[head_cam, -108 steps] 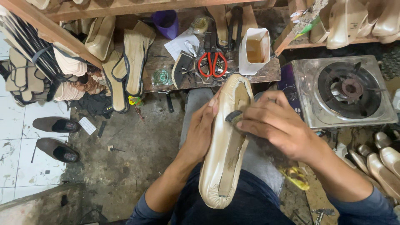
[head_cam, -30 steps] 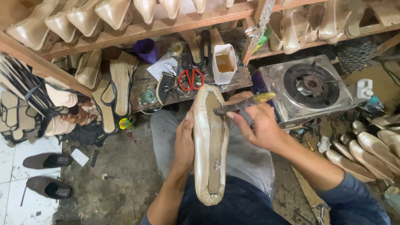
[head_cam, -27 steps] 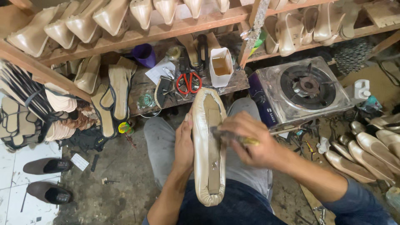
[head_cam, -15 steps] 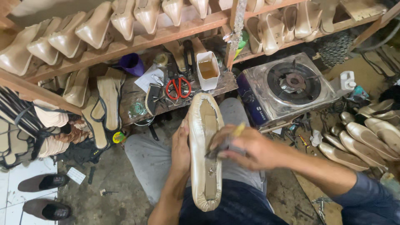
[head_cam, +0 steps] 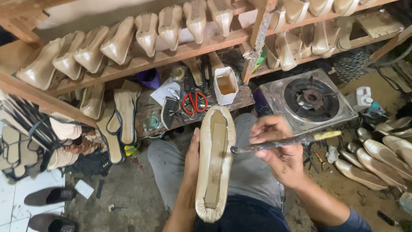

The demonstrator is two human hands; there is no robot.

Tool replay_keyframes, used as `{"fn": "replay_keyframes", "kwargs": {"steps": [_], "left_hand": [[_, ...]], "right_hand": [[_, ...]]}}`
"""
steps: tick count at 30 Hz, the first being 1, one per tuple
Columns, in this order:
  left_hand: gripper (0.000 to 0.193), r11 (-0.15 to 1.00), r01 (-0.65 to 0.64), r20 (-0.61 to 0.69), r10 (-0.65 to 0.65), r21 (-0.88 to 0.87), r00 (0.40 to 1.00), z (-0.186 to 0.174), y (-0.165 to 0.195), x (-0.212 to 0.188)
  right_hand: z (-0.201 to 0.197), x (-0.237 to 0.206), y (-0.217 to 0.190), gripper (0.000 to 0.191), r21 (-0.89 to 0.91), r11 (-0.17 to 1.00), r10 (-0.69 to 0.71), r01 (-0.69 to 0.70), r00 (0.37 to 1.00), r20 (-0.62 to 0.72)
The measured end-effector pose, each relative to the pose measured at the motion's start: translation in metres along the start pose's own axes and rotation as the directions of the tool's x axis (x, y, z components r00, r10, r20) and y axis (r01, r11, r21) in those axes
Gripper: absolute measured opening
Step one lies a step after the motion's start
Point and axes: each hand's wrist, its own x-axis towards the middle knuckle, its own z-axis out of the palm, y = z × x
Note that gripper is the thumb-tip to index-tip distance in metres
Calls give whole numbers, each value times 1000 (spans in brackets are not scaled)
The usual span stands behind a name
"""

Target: The person applies glue to the inside of a beige shoe using a brush, then cuts a strip of material with scissors. The person holds the shoe in one hand and uses the other to apply glue and cut the material.

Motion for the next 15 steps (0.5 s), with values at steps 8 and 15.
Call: {"fn": "replay_keyframes", "kwargs": {"steps": [8, 15], "left_hand": [[65, 993, 116, -61, -118, -29, 991, 20, 14, 41], [63, 983, -54, -102, 36, -174, 994, 36, 16, 79]], "right_hand": [[1, 1, 64, 35, 341, 917, 354, -207, 814, -460], [9, 32, 81, 71, 328, 926, 295, -186, 899, -324]]}}
